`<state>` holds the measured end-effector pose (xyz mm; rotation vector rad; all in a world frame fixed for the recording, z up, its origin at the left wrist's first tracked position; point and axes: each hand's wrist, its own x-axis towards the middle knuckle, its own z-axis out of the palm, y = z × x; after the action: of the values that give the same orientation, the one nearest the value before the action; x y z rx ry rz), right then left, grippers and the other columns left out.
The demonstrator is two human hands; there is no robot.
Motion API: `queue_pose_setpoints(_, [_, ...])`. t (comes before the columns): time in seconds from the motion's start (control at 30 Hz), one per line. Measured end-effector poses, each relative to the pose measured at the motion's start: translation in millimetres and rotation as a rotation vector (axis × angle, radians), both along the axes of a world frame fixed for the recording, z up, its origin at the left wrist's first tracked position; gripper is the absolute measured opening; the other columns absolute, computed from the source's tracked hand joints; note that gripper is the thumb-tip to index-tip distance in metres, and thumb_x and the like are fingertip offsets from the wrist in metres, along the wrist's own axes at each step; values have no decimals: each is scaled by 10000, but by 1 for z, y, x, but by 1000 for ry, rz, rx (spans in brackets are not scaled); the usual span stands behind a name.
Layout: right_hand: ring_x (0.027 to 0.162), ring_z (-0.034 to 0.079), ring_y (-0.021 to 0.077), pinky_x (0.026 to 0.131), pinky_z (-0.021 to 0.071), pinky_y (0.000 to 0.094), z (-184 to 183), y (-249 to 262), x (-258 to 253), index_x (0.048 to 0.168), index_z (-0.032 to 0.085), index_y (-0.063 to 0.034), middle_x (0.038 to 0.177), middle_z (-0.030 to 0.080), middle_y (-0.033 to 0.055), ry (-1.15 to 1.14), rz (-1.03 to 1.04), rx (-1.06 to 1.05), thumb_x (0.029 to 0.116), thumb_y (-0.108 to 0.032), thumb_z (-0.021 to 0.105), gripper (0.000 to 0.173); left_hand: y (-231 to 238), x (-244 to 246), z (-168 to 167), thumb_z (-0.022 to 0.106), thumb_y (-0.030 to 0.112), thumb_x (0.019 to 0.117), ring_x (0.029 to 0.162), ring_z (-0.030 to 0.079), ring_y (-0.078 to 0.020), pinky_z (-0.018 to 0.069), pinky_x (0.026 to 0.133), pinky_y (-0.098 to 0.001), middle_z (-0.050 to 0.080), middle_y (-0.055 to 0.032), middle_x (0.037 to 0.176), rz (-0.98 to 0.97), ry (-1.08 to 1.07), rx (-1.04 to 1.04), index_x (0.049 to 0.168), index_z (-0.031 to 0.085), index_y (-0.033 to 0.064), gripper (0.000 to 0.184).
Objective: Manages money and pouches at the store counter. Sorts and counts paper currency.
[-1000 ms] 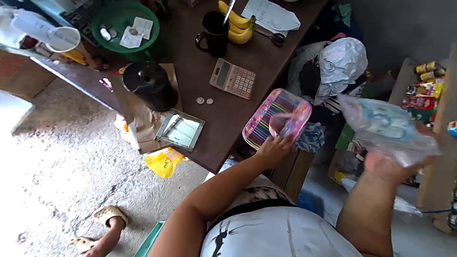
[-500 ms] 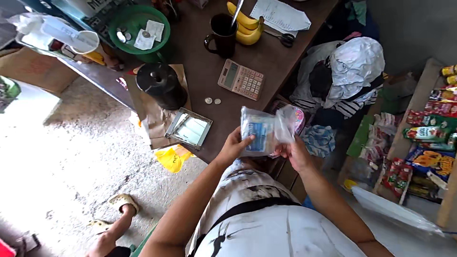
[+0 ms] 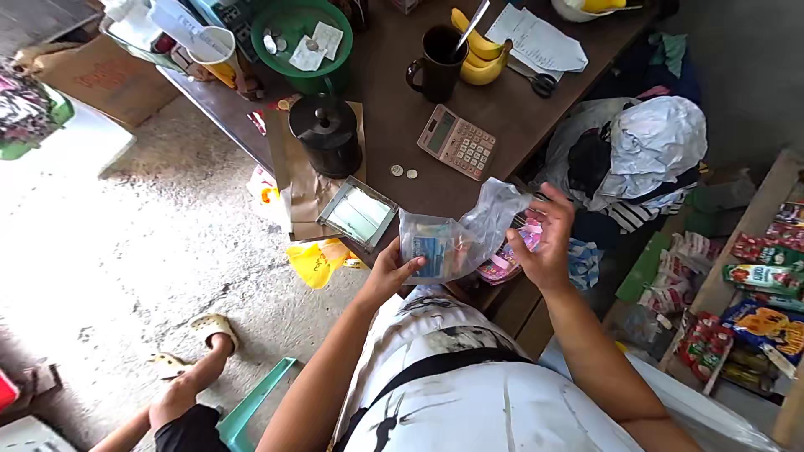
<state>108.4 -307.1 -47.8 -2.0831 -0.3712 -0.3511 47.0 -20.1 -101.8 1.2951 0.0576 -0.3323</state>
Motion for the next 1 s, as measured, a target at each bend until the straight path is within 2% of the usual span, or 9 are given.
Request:
queue_pose_setpoints(0.07, [1431,431,189,1104,461,366,11,-3,3,1476,385,-96,1636,289,134,35,52,-17,884,-380,767,760,5,-2,1,654,54,956,971,709,-48,591,918,-271,729,31,1067,-44,-8,-21,1304,522,17,375])
queue_pose_setpoints(0.2, [1119,665,165,984,549,347,21,-15,6,1087,714,33,1165,700,139,114,78,-69,929,-232,721,309,8,-3,1,620,49,974,970,710,-45,590,917,-276,733,48,1055,-32,-21,-24,1287,537,40,324])
queue_pose_setpoints(0.37, [1079,650,44,962,562,279,37,-27,-13,920,695,-204,1049,682,-109,67,228,181,1007,-290,645,131,13,-5,-16,566,61,1005,953,725,-108,610,888,-341,739,12,1066,136,95,-131,1323,531,100,322])
queue_pose_setpoints(0.57, [765,718,50,668,602,237,70,-46,-37,1449,537,-147,1002,777,-60,498,419,270,1049,-577,393,604,15,-17,-14,578,193,1020,1007,728,-132,598,935,-353,740,3,1109,2,213,-329,1354,476,112,359])
queue_pose_setpoints(0.67, [774,687,-31,686,598,188,77,-59,-36,1215,677,-171,946,747,-124,556,480,209,1075,-270,451,284,14,-22,-17,727,406,931,1025,722,-119,593,934,-341,741,30,1131,-45,196,-378,1353,497,153,544])
queue_pose_setpoints(0.73, [972,681,-32,880,585,210,78,-59,-36,1093,735,-120,1050,751,-96,563,536,78,1005,-208,601,182,11,-25,-18,733,447,917,1024,722,-110,592,932,-337,747,44,1123,-65,189,-392,1330,534,171,535])
queue_pose_setpoints(0.83, [1178,636,49,1054,518,262,75,-52,-39,1338,605,33,1277,692,69,803,622,-54,962,-248,693,477,7,-30,-20,662,386,970,1032,721,-120,588,943,-350,744,37,1120,-82,222,-415,1318,513,161,440])
queue_pose_setpoints(0.93, [798,676,66,679,579,256,84,-40,-47,1441,504,-13,1099,708,92,1012,526,-164,964,-242,665,553,6,-34,-23,601,319,1000,1036,720,-123,587,945,-351,741,34,1118,-65,251,-436,1311,486,160,367])
queue_pose_setpoints(1.0, [961,686,70,805,589,257,88,-36,-47,1558,419,-88,1337,658,84,965,493,-199,1023,-252,597,587,8,-38,-23,570,297,1017,1045,721,-138,588,953,-366,741,14,1126,-35,272,-451,1320,485,148,348])
